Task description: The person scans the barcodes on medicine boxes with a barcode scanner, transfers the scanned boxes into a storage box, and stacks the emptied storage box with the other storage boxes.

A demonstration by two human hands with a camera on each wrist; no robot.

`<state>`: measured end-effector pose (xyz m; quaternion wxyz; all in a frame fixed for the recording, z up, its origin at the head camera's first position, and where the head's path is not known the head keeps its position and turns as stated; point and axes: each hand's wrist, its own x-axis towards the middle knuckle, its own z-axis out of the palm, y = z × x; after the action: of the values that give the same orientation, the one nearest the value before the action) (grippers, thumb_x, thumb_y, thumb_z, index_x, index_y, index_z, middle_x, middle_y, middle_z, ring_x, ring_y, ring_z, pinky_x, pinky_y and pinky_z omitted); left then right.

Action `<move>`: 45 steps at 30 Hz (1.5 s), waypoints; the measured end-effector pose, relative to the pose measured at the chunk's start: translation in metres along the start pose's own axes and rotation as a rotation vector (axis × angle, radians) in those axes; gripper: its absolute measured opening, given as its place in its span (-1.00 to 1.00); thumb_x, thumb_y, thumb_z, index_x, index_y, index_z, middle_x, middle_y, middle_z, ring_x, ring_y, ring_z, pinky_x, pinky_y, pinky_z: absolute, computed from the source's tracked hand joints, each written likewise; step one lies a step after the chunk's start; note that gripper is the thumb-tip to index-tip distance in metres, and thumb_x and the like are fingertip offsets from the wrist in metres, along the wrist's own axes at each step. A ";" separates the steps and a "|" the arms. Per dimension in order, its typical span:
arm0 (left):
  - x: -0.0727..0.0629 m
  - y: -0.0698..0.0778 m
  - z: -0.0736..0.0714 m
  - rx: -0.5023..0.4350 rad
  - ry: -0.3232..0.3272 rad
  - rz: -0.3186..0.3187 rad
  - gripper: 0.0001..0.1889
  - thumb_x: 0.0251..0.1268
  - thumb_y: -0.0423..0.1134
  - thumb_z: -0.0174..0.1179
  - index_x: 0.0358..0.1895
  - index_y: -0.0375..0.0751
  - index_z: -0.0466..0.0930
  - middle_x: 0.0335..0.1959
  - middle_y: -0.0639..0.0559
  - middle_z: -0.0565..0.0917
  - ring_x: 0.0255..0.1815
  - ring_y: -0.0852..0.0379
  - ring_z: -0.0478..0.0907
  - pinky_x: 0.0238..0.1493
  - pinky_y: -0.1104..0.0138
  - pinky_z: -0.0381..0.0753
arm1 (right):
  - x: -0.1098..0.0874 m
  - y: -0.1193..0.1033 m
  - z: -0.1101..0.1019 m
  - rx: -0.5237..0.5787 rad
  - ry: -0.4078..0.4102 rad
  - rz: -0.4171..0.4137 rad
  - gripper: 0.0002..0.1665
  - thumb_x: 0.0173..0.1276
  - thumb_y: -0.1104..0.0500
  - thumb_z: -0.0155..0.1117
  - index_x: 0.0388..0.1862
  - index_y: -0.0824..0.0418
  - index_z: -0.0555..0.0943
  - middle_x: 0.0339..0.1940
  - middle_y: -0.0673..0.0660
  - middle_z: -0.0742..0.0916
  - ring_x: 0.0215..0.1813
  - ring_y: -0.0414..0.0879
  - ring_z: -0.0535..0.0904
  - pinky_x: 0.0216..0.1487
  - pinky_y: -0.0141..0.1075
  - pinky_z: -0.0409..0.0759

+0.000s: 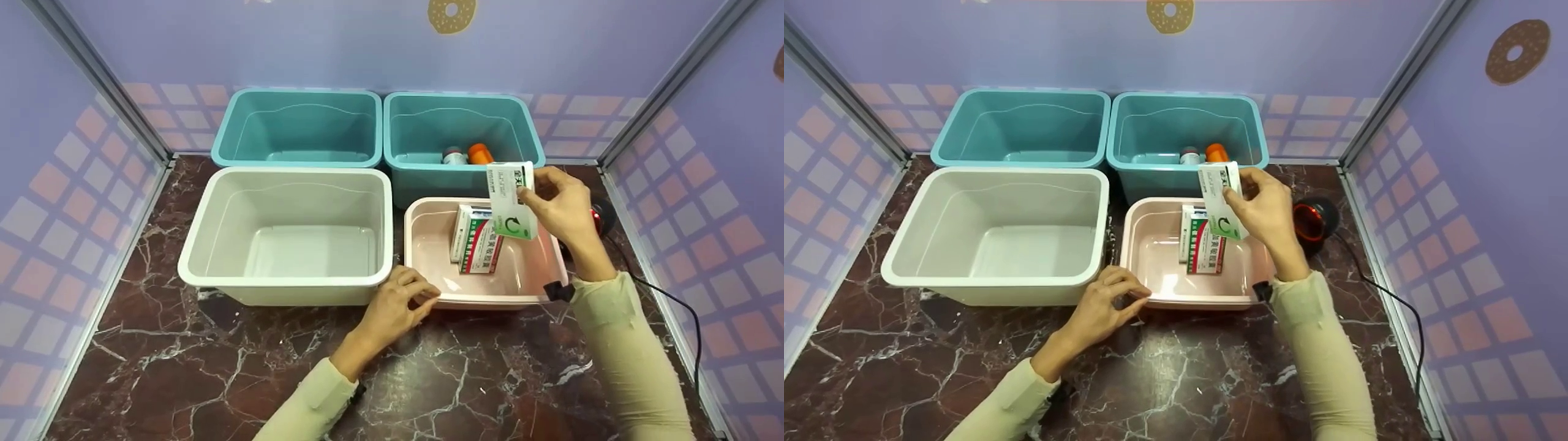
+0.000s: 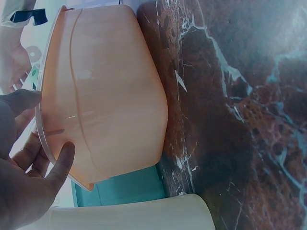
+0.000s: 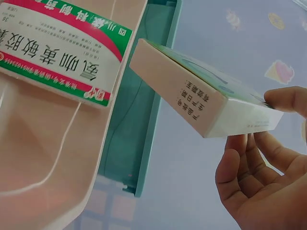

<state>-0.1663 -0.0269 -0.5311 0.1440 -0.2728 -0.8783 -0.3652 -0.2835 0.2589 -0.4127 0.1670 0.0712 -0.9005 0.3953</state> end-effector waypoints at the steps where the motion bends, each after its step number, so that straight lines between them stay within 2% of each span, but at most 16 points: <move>1: 0.000 0.000 0.000 0.001 0.001 0.001 -0.86 0.15 -0.20 0.43 -0.22 -0.01 0.75 -0.26 0.10 0.65 -0.01 0.10 0.51 0.13 0.28 0.58 | 0.001 -0.002 0.001 -0.006 -0.004 0.001 -0.70 0.22 0.20 0.39 -0.08 0.29 0.70 -0.30 0.19 0.75 -0.41 -0.40 0.54 -0.35 -0.60 0.46; 10: 0.000 0.000 0.000 0.002 0.017 0.016 -0.88 0.17 -0.19 0.42 -0.22 0.00 0.75 -0.27 0.11 0.65 -0.03 0.11 0.51 0.13 0.27 0.56 | 0.010 -0.013 0.011 -0.030 -0.030 -0.016 -0.72 0.22 0.18 0.39 -0.10 0.25 0.70 -0.32 0.15 0.74 -0.38 -0.30 0.52 -0.32 -0.50 0.41; 15: 0.001 0.001 -0.001 -0.001 0.003 -0.007 -0.87 0.18 -0.18 0.42 -0.21 0.00 0.76 -0.26 0.12 0.64 -0.01 0.12 0.50 0.14 0.29 0.56 | 0.015 -0.018 0.016 -0.032 -0.048 -0.029 -0.72 0.22 0.16 0.38 -0.10 0.24 0.70 -0.31 0.15 0.76 -0.40 -0.32 0.54 -0.31 -0.51 0.43; 28: 0.001 0.000 -0.002 0.016 -0.020 -0.013 -0.86 0.18 -0.18 0.41 -0.19 0.01 0.75 -0.21 0.10 0.65 0.01 0.11 0.51 0.17 0.28 0.58 | 0.025 -0.032 0.035 0.034 -0.069 -0.005 -0.74 0.23 0.14 0.38 -0.11 0.19 0.69 -0.29 0.12 0.74 -0.39 -0.33 0.60 -0.33 -0.54 0.53; 38: 0.001 0.001 -0.003 0.019 -0.023 -0.018 -0.86 0.18 -0.18 0.41 -0.19 0.01 0.75 -0.23 0.12 0.65 0.01 0.11 0.50 0.17 0.28 0.57 | 0.033 -0.039 0.051 0.077 -0.083 0.012 -0.71 0.26 0.14 0.36 -0.06 0.20 0.68 -0.25 0.12 0.73 -0.33 -0.20 0.68 -0.38 -0.53 0.59; 45: 0.000 0.001 -0.001 -0.001 -0.020 -0.017 -0.87 0.18 -0.19 0.41 -0.20 0.00 0.75 -0.25 0.11 0.64 0.01 0.11 0.50 0.17 0.25 0.55 | 0.035 -0.046 0.060 0.099 -0.086 0.022 -0.69 0.28 0.13 0.37 -0.02 0.19 0.67 -0.21 0.14 0.75 -0.28 -0.14 0.68 -0.25 -0.47 0.59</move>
<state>-0.1656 -0.0267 -0.5300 0.1320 -0.2690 -0.8819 -0.3640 -0.3193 0.1840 -0.4065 0.1202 0.0864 -0.8868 0.4379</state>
